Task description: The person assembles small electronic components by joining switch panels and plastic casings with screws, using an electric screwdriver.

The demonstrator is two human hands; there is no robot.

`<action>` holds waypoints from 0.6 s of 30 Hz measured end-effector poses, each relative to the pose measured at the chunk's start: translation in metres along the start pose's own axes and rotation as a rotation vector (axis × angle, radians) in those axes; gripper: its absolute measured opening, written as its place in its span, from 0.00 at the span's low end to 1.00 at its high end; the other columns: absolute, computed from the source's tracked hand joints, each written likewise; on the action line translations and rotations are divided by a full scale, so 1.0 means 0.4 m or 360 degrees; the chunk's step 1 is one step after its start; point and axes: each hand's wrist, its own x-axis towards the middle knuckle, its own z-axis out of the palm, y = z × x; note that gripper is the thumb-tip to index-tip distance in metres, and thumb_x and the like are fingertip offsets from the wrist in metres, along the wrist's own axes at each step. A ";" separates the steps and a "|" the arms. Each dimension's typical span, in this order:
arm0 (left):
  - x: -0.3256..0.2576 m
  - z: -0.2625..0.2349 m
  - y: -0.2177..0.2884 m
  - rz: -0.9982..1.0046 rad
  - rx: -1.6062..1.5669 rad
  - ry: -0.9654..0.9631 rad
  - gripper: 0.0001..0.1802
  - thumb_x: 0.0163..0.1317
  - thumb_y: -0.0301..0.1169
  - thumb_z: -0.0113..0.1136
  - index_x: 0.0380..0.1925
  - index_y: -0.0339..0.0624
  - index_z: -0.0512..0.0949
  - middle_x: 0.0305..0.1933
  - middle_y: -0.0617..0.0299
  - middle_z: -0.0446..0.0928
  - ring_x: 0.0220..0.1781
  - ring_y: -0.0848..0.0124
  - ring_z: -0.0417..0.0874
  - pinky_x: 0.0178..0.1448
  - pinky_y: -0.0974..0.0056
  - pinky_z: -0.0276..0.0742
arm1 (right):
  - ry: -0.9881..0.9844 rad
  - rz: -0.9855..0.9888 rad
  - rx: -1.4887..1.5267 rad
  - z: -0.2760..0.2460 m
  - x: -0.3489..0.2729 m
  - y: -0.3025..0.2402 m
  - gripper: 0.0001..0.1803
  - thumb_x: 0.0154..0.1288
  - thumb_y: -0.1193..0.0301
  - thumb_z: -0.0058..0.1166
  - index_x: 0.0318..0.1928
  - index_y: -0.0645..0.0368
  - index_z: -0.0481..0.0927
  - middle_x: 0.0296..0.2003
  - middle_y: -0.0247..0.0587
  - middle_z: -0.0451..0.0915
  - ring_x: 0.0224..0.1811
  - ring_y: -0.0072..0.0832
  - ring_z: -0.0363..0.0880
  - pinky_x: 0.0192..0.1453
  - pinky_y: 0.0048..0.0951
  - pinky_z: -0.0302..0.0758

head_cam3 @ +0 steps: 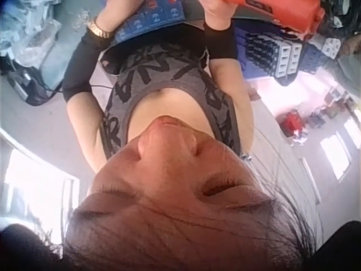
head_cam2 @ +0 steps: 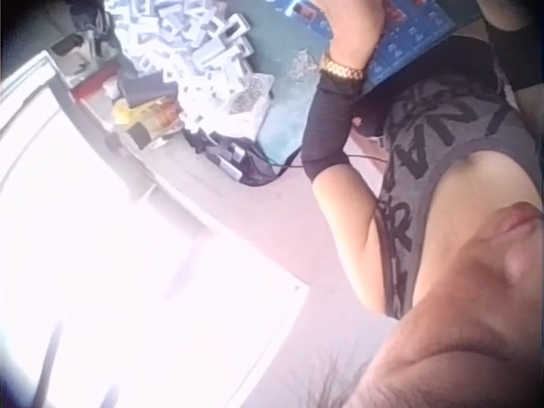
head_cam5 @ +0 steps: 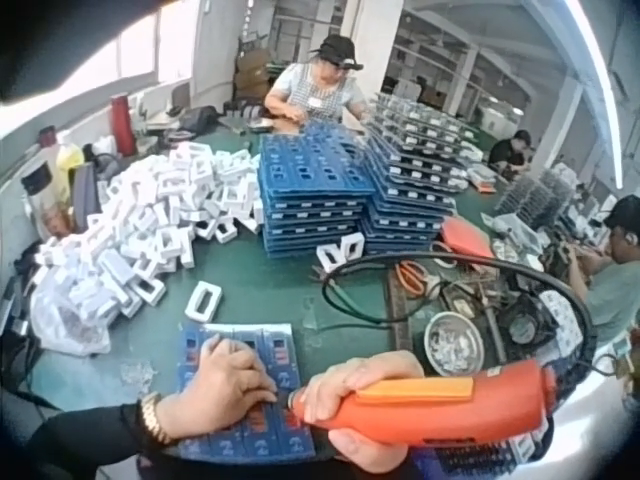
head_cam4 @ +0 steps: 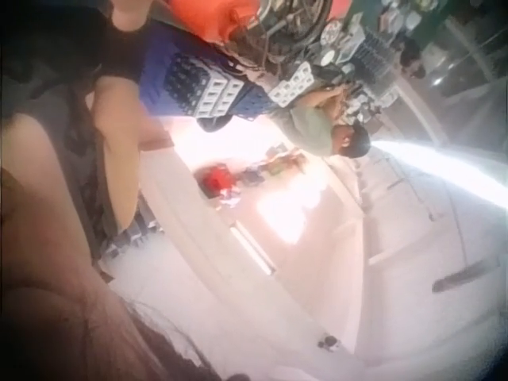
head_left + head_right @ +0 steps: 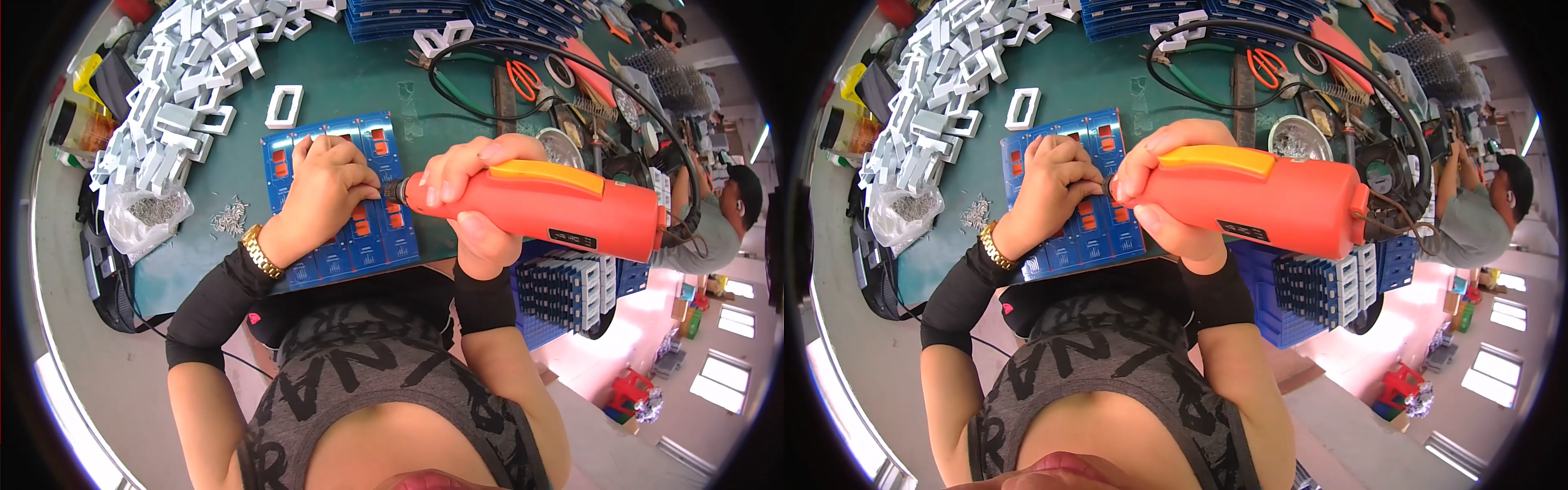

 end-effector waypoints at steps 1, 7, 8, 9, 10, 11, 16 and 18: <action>-0.001 -0.001 -0.002 -0.0015 -0.0005 0.0014 0.05 0.48 0.32 0.71 0.27 0.47 0.85 0.35 0.68 0.77 0.50 0.62 0.73 0.64 0.45 0.58 | -0.0015 0.0015 0.0001 0.003 0.006 0.002 0.27 0.53 0.81 0.59 0.52 0.58 0.62 0.33 0.42 0.75 0.34 0.29 0.77 0.42 0.33 0.78; -0.022 -0.051 0.022 -0.0004 0.0163 0.0032 0.08 0.46 0.34 0.72 0.27 0.47 0.84 0.37 0.68 0.76 0.50 0.63 0.73 0.63 0.45 0.60 | -0.0200 0.0298 -0.0459 0.045 0.041 -0.003 0.27 0.50 0.77 0.60 0.51 0.57 0.62 0.31 0.44 0.74 0.31 0.29 0.74 0.39 0.33 0.76; -0.032 -0.078 0.022 -0.0037 0.0313 0.0162 0.10 0.45 0.34 0.72 0.27 0.47 0.83 0.37 0.68 0.76 0.51 0.63 0.73 0.62 0.46 0.60 | -0.0220 0.0297 -0.0451 0.043 0.052 -0.001 0.27 0.50 0.77 0.60 0.51 0.57 0.62 0.31 0.44 0.74 0.31 0.29 0.74 0.39 0.33 0.76; -0.043 -0.103 0.014 -0.0069 0.0457 0.0284 0.11 0.44 0.34 0.73 0.28 0.46 0.83 0.38 0.67 0.76 0.51 0.63 0.73 0.61 0.46 0.61 | -0.0243 0.0334 -0.0436 0.039 0.059 0.001 0.27 0.50 0.77 0.59 0.51 0.57 0.62 0.31 0.44 0.74 0.31 0.29 0.74 0.39 0.32 0.76; -0.060 -0.132 -0.010 -0.0159 0.0490 0.0388 0.12 0.42 0.33 0.74 0.27 0.46 0.83 0.36 0.65 0.76 0.48 0.62 0.75 0.57 0.49 0.66 | -0.0262 0.0371 -0.0420 0.037 0.065 0.004 0.27 0.50 0.78 0.59 0.50 0.57 0.62 0.32 0.44 0.73 0.31 0.28 0.73 0.39 0.32 0.76; -0.088 -0.159 -0.038 -0.0350 0.0436 0.0419 0.12 0.43 0.31 0.74 0.28 0.44 0.82 0.35 0.62 0.76 0.44 0.59 0.76 0.50 0.53 0.70 | -0.0270 0.0381 -0.0412 0.043 0.065 0.007 0.27 0.50 0.78 0.59 0.50 0.57 0.62 0.32 0.44 0.73 0.31 0.28 0.73 0.39 0.32 0.76; -0.194 -0.215 -0.080 -0.0934 0.0246 0.0412 0.10 0.47 0.29 0.73 0.27 0.39 0.81 0.34 0.57 0.75 0.42 0.56 0.76 0.44 0.56 0.70 | -0.0521 0.0392 -0.0722 0.036 0.079 -0.005 0.27 0.48 0.78 0.58 0.49 0.56 0.62 0.31 0.44 0.73 0.29 0.27 0.72 0.37 0.31 0.76; -0.202 -0.207 -0.091 -0.0860 0.0337 0.0364 0.09 0.48 0.29 0.71 0.27 0.40 0.80 0.33 0.57 0.75 0.41 0.56 0.76 0.44 0.56 0.69 | -0.0455 0.0438 -0.0639 0.053 0.086 -0.003 0.27 0.47 0.78 0.58 0.49 0.56 0.62 0.31 0.44 0.73 0.29 0.28 0.72 0.37 0.31 0.76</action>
